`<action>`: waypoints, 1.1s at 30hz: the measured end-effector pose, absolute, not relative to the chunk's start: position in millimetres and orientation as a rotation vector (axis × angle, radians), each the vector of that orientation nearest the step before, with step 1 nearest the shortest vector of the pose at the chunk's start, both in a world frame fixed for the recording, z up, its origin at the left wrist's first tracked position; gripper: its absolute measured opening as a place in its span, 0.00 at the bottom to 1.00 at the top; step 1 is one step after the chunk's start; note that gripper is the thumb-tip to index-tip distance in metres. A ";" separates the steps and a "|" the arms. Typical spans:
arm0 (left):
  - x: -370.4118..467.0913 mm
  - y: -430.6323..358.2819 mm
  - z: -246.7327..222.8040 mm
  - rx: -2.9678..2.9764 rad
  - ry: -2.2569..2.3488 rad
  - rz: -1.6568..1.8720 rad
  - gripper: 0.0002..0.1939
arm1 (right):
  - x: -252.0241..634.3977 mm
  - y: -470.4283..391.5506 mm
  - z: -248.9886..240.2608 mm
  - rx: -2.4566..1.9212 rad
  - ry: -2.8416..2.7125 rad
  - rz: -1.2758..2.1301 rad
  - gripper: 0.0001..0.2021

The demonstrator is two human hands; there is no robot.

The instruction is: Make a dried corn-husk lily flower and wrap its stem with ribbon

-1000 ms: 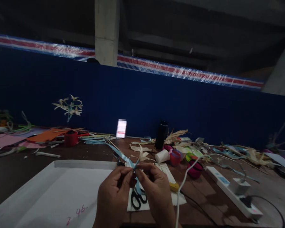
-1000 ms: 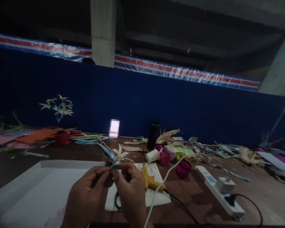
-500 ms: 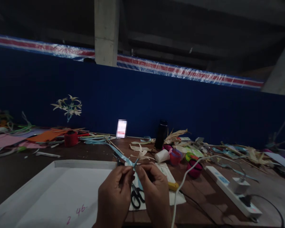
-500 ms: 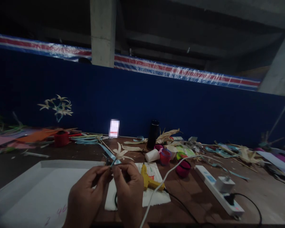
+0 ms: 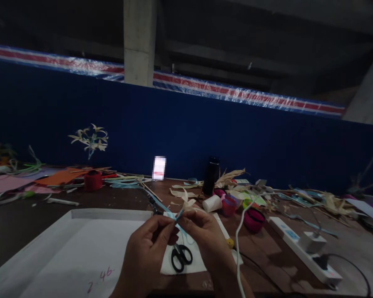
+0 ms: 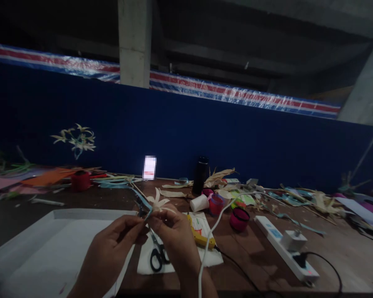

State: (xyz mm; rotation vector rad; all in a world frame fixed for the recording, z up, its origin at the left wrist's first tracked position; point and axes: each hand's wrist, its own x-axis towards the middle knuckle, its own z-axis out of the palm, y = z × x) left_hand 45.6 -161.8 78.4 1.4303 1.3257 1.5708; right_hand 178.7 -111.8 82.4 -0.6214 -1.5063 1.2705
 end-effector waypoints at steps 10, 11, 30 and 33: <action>37.2 -162.5 83.4 1.260 1.142 1.408 0.09 | 179.8 -119.5 91.9 -0.664 -1.554 1.347 0.11; 36.9 -162.9 84.0 1.256 1.133 1.394 0.09 | 179.8 -120.2 92.7 -0.665 -1.575 1.339 0.10; 26.7 -165.0 83.9 1.216 0.881 1.213 0.09 | 176.5 -122.1 87.2 -0.606 -1.502 1.400 0.09; 26.8 -165.5 82.6 1.222 0.915 1.224 0.09 | 177.1 -122.3 85.1 -0.623 -1.539 1.385 0.09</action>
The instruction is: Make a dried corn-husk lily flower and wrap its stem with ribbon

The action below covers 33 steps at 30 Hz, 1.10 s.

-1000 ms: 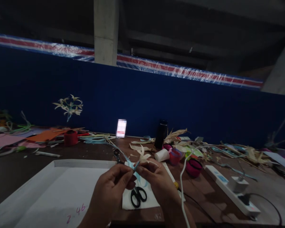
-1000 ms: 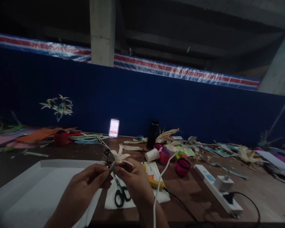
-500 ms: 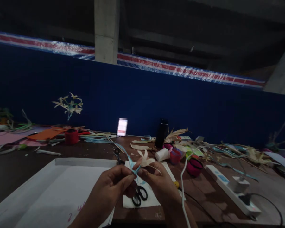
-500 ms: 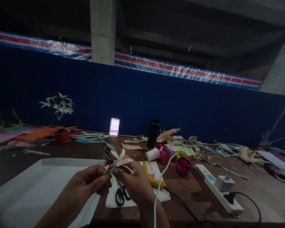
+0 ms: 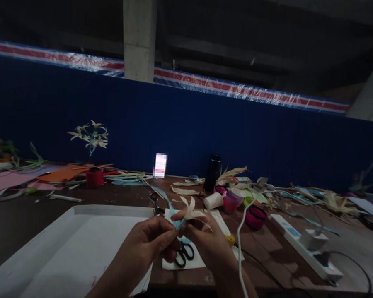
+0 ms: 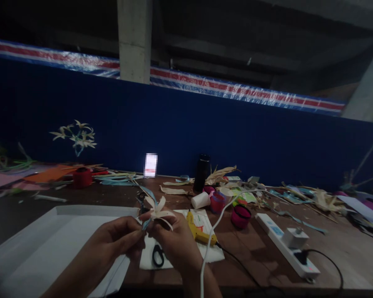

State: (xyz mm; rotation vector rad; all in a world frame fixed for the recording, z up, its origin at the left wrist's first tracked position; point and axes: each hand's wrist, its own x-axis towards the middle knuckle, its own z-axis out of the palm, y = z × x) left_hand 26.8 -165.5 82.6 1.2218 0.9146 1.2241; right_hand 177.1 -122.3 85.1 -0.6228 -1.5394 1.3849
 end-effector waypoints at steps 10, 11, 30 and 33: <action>32.6 -169.1 85.8 1.331 1.144 1.399 0.09 | 178.6 -125.7 80.2 -0.758 -1.536 1.220 0.09; 34.1 -170.0 85.8 1.320 1.165 1.428 0.09 | 178.5 -126.7 81.2 -0.757 -1.538 1.195 0.09; 35.5 -168.4 85.1 1.389 1.275 1.504 0.08 | 177.9 -122.7 81.8 -0.715 -1.527 1.212 0.08; 37.2 -170.0 84.6 1.361 1.264 1.516 0.08 | 178.3 -123.0 84.3 -0.784 -1.610 1.048 0.07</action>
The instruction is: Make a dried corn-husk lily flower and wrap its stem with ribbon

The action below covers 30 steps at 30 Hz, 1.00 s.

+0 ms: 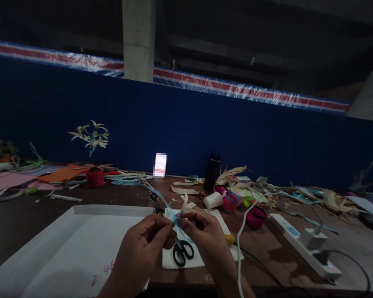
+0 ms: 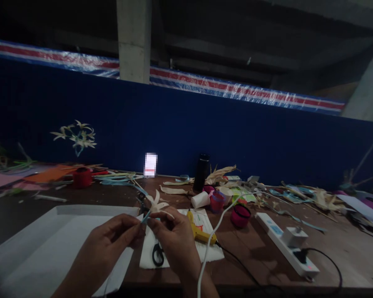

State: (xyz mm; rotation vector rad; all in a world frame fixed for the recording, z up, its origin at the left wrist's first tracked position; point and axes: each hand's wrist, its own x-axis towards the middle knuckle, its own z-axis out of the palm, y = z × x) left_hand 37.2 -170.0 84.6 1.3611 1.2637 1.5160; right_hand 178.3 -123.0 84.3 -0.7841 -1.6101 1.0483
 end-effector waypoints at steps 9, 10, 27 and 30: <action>39.1 -173.3 87.8 1.372 1.277 1.507 0.08 | 175.9 -124.0 76.6 -0.814 -1.508 1.197 0.10; 38.6 -173.5 87.6 1.369 1.273 1.499 0.08 | 175.6 -123.3 74.4 -0.792 -1.478 1.246 0.10; 36.8 -173.6 87.5 1.024 0.920 1.257 0.12 | 166.2 -117.7 59.5 -0.540 -1.319 1.439 0.06; 36.4 -175.3 87.5 0.976 0.896 1.263 0.13 | 163.5 -115.7 53.9 -0.538 -1.281 1.469 0.08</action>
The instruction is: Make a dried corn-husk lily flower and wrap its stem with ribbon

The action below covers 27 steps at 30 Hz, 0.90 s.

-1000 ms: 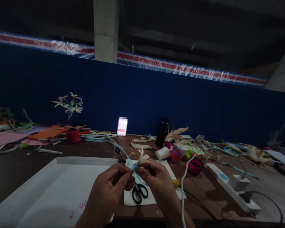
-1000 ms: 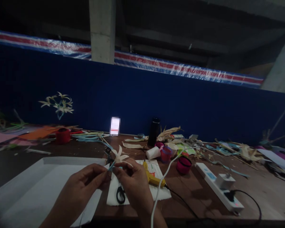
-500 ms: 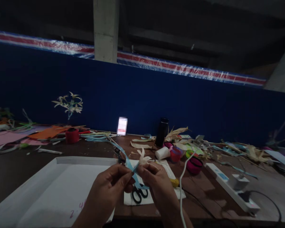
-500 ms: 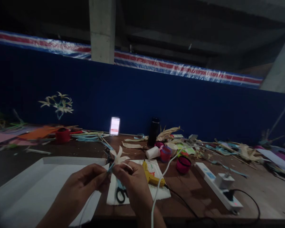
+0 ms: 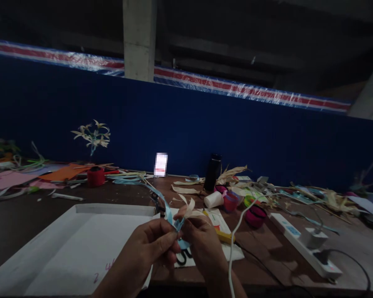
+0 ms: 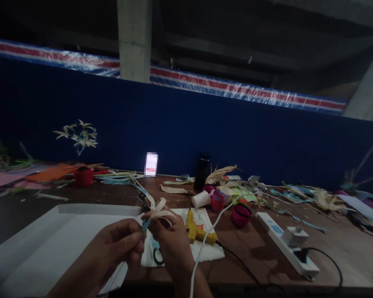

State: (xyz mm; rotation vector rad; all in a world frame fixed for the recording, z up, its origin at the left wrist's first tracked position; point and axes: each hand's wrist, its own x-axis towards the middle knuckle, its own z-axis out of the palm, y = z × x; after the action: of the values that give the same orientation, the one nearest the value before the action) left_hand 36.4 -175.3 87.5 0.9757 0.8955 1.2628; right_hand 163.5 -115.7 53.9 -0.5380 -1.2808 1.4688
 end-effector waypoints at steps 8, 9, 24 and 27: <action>33.7 -175.5 86.3 1.019 0.952 1.290 0.13 | 165.9 -121.0 57.1 -0.659 -1.400 1.279 0.09; 33.9 -175.2 86.1 1.022 0.952 1.291 0.13 | 165.8 -122.3 59.8 -0.671 -1.428 1.247 0.09; 29.3 -179.6 87.9 1.248 1.134 1.393 0.10 | 169.0 -130.0 64.9 -0.802 -1.598 1.017 0.11; 31.8 -181.2 86.7 1.260 1.196 1.445 0.09 | 170.0 -132.3 65.2 -0.774 -1.605 1.012 0.10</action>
State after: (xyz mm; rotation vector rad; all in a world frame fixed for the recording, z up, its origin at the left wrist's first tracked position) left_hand 31.8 -181.2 86.7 1.2600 1.1959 1.4453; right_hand 170.0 -132.3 65.2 -0.7738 -1.6055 1.0118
